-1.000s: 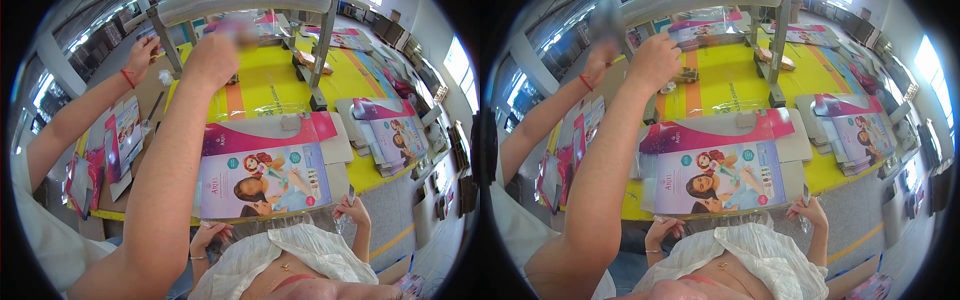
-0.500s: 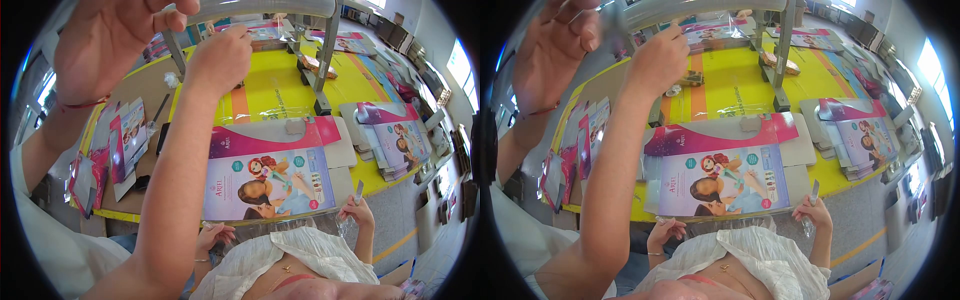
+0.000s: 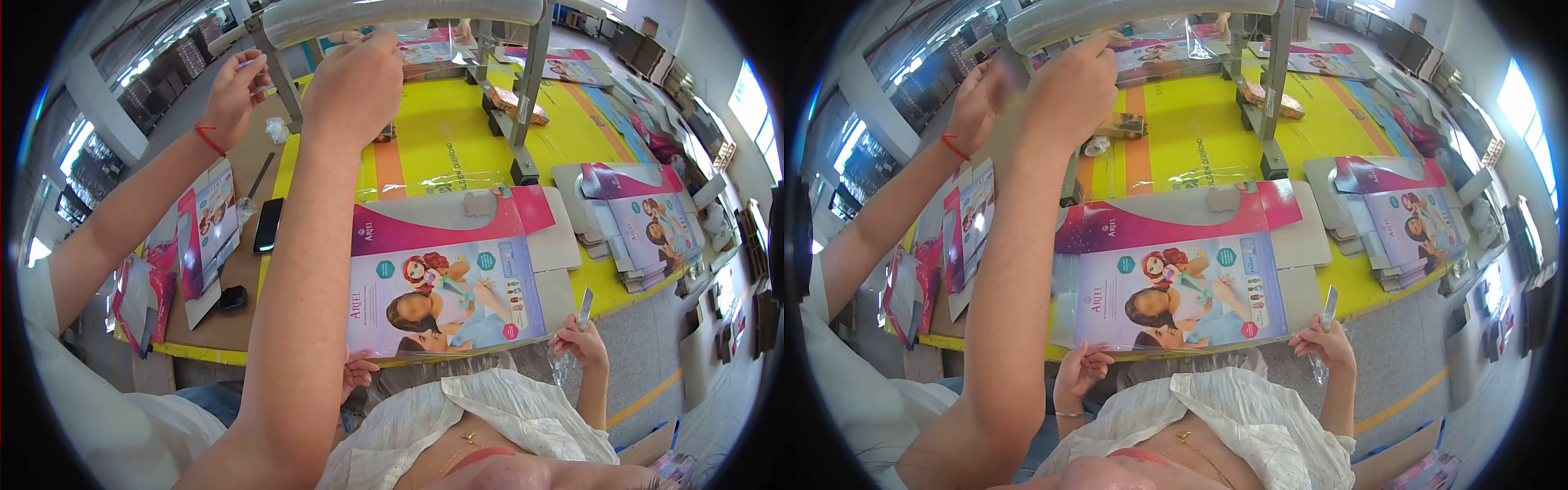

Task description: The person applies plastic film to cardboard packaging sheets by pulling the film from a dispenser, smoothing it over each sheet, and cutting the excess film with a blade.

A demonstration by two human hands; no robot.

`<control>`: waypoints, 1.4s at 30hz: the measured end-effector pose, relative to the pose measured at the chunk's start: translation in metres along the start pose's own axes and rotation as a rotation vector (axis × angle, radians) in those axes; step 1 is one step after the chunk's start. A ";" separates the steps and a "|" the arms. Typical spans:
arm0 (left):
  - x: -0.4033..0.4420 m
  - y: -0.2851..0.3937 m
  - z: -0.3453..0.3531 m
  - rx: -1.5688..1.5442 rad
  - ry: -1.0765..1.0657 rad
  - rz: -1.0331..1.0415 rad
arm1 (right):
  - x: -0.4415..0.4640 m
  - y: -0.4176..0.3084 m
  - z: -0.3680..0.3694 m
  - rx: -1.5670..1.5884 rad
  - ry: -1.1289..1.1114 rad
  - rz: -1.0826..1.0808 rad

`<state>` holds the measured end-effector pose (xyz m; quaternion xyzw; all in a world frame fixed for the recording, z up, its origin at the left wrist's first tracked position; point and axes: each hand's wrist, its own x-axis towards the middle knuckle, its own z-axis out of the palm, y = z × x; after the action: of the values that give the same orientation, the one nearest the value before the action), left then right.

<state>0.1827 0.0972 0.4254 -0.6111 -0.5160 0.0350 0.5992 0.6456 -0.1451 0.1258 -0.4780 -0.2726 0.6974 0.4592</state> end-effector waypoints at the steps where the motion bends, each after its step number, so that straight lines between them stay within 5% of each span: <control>1: -0.001 0.000 0.000 -0.009 -0.004 -0.004 | 0.000 0.000 0.001 0.002 0.000 -0.002; 16: -0.036 0.015 0.002 -0.555 0.021 -0.277 | 0.007 0.012 0.002 0.199 0.073 0.018; 20: -0.130 0.062 -0.032 -1.370 -0.018 -0.552 | 0.003 0.012 0.011 0.262 0.111 -0.006; 23: -0.244 0.125 -0.064 -2.359 -0.203 -1.105 | 0.001 0.014 0.011 0.299 0.108 -0.018; 25: -0.295 0.158 -0.085 -2.557 -0.384 -1.339 | 0.002 0.015 0.012 0.334 0.100 -0.033; 28: -0.337 0.182 -0.102 -2.617 -0.582 -1.417 | 0.001 0.014 0.013 0.337 0.101 -0.037; 31: -0.340 0.185 -0.107 -2.591 -0.659 -1.225 | 0.001 0.014 0.015 0.337 0.102 -0.041; 35: -0.286 0.172 -0.134 -2.116 -0.755 -0.401 | 0.001 0.015 0.016 0.331 0.129 -0.047; 37: -0.276 0.189 -0.134 -1.920 -0.597 -0.083 | 0.002 0.016 0.015 0.336 0.126 -0.051; 42: -0.258 0.223 -0.140 -1.802 -0.448 0.174 | 0.001 0.017 0.016 0.353 0.123 -0.055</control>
<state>0.2861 -0.1178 0.1448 -0.8610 -0.4046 -0.2166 -0.2193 0.6243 -0.1502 0.1174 -0.4241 -0.1303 0.6911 0.5706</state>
